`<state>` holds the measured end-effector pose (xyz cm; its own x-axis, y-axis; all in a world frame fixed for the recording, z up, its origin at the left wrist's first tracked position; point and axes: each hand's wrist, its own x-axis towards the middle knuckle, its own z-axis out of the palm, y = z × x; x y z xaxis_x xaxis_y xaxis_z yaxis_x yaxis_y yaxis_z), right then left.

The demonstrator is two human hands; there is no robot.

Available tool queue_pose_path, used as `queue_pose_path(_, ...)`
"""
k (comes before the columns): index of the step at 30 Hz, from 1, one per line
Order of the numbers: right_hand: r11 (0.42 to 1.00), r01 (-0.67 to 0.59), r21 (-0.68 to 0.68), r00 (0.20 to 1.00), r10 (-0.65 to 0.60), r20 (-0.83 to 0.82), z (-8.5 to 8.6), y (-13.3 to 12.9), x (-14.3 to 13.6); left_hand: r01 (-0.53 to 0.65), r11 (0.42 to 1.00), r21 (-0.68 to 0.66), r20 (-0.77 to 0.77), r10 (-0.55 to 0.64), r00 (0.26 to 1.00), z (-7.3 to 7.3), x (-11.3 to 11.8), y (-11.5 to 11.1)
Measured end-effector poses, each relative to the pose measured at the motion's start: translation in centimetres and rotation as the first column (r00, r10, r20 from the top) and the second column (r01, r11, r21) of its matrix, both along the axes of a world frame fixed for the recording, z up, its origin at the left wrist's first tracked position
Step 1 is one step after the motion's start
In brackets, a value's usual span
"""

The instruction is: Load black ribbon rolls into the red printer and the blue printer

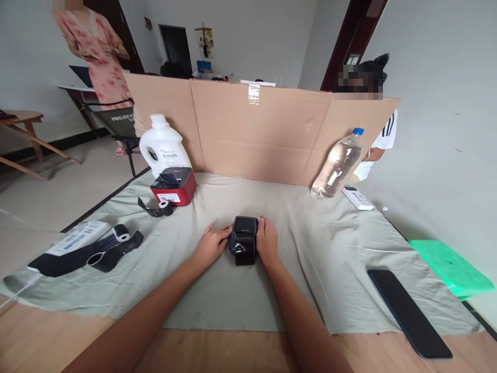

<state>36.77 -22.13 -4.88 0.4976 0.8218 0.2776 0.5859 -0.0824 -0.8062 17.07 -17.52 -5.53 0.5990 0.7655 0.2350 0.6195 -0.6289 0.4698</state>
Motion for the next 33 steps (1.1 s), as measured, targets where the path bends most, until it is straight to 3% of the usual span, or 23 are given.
queue_pose_path(11,0.999,0.006,-0.044,0.999,-0.008,-0.053,-0.1,0.2,0.2,0.006,0.998,-0.067,0.061,-0.002,0.998,0.0,-0.1,0.2)
queue_pose_path(20,0.963,0.157,0.217,0.968,-0.106,-0.228,0.3,-0.7,-0.1,0.029,0.967,-0.254,0.189,0.020,0.982,-0.1,-0.6,0.8)
queue_pose_path(26,0.953,0.133,0.273,0.944,-0.038,-0.327,0.8,-0.9,-0.3,0.028,0.965,-0.261,0.188,0.022,0.982,0.3,-0.7,0.8)
queue_pose_path(33,0.958,0.085,0.273,0.942,0.011,-0.334,1.1,-0.9,-0.3,0.025,0.968,-0.250,0.224,0.033,0.974,-0.1,-0.6,0.8)
